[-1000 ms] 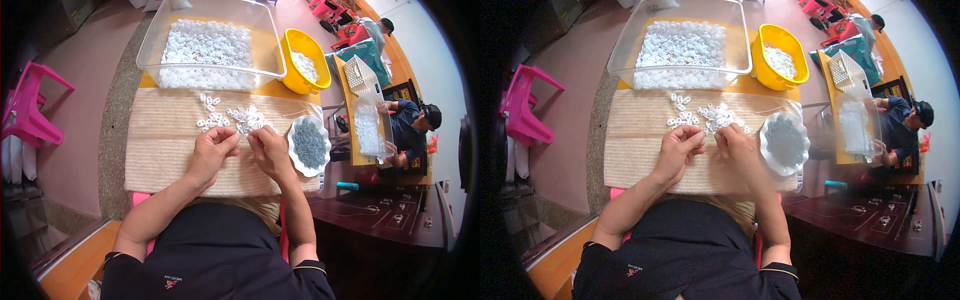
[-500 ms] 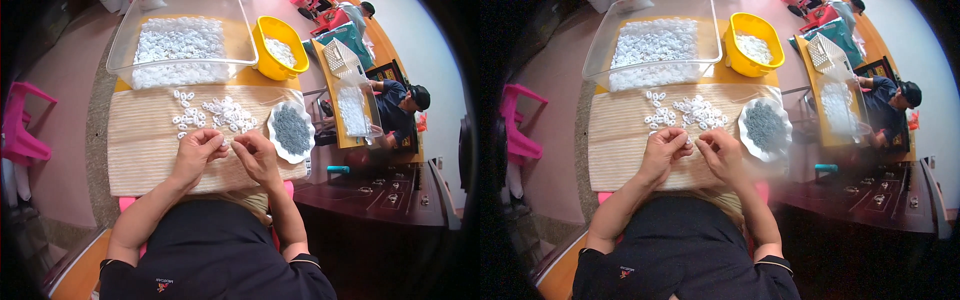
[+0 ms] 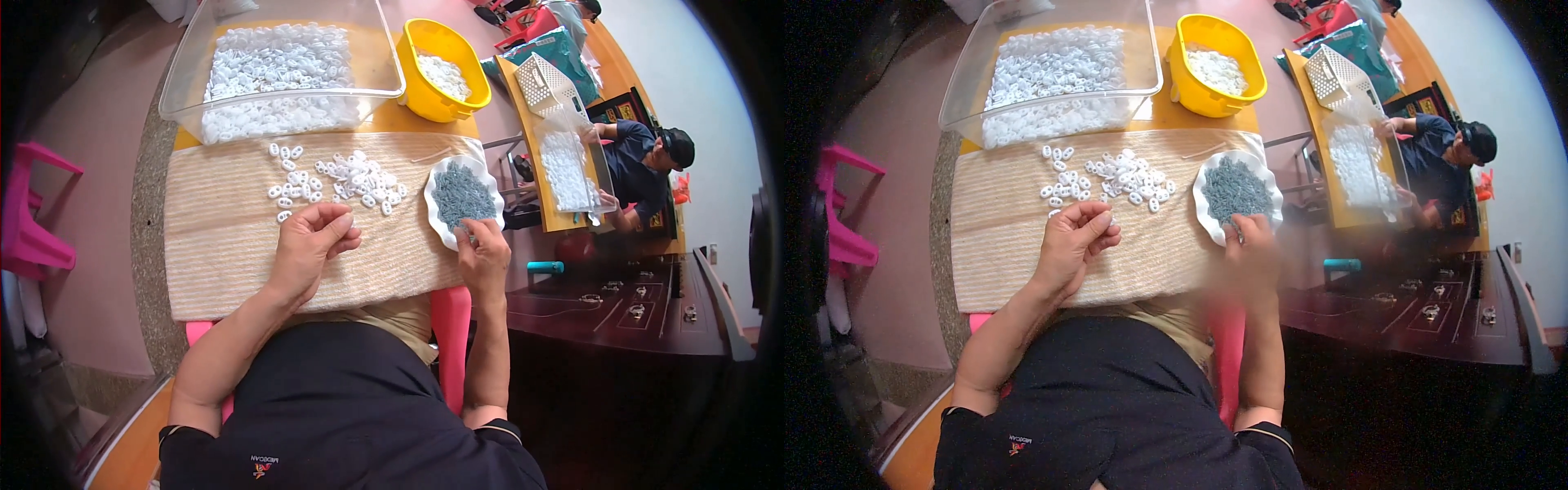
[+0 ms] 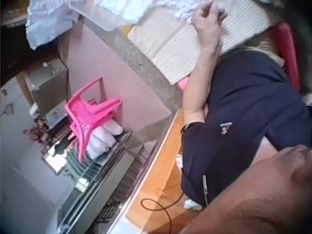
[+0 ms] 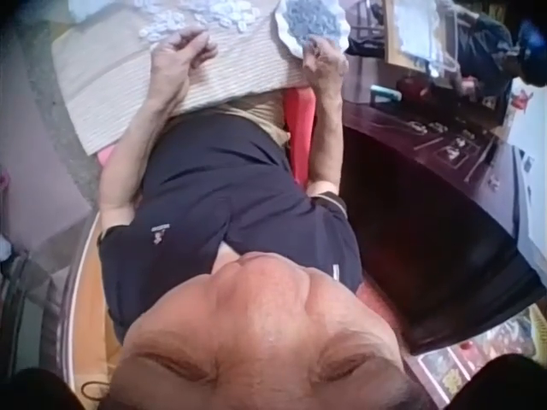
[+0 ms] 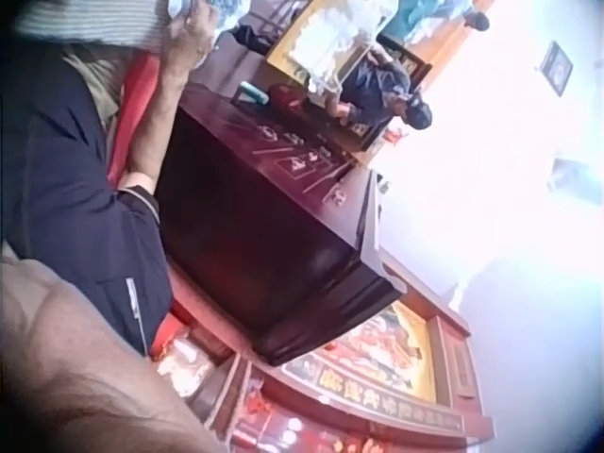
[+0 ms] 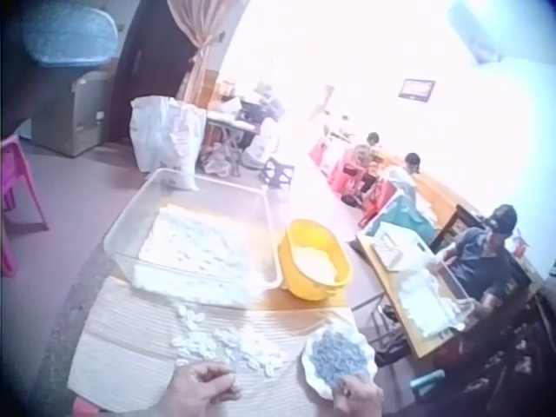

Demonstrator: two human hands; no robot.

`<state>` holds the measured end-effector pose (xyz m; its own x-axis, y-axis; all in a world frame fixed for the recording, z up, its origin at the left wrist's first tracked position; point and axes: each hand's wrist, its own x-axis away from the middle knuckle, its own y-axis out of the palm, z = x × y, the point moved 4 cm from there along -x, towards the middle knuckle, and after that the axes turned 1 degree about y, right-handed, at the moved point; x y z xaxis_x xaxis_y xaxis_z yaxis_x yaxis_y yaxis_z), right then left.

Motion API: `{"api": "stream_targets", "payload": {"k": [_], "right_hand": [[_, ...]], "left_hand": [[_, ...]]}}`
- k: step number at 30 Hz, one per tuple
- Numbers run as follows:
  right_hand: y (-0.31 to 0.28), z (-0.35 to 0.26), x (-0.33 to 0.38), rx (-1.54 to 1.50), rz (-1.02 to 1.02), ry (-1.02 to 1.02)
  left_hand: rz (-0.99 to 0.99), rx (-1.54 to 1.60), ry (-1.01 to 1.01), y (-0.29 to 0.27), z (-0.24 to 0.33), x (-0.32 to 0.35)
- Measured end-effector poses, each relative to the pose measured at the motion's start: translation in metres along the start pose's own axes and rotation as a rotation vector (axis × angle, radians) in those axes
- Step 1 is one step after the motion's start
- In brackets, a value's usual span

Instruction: The recorder is assembling small white plastic components by inserting tiny grey pins into them.

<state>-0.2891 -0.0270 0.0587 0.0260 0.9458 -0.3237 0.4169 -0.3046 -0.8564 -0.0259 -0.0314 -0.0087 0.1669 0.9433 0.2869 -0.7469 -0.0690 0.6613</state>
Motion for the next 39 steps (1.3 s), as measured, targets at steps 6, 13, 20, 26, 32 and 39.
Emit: {"api": "stream_targets", "payload": {"k": [6, 13, 20, 26, 32, 39], "right_hand": [[0.006, 0.014, -0.006, 0.105, -0.088, -0.001], [0.013, 0.017, -0.008, 0.104, -0.063, -0.002], [0.012, 0.011, -0.011, 0.077, -0.062, -0.015], [0.015, 0.017, -0.012, 0.085, -0.102, -0.019], [0.018, 0.017, -0.013, 0.146, -0.101, -0.055], [0.019, 0.019, -0.011, 0.151, -0.108, -0.011]], "left_hand": [[0.005, -0.012, -0.021, 0.001, -0.003, 0.001], [0.001, -0.008, -0.034, 0.0, -0.005, 0.0], [-0.001, -0.01, -0.045, -0.001, -0.007, 0.0], [-0.013, -0.018, -0.062, 0.0, -0.009, 0.001], [-0.015, -0.02, -0.067, 0.001, -0.008, 0.001], [-0.005, -0.003, -0.066, 0.001, -0.009, 0.001]]}}
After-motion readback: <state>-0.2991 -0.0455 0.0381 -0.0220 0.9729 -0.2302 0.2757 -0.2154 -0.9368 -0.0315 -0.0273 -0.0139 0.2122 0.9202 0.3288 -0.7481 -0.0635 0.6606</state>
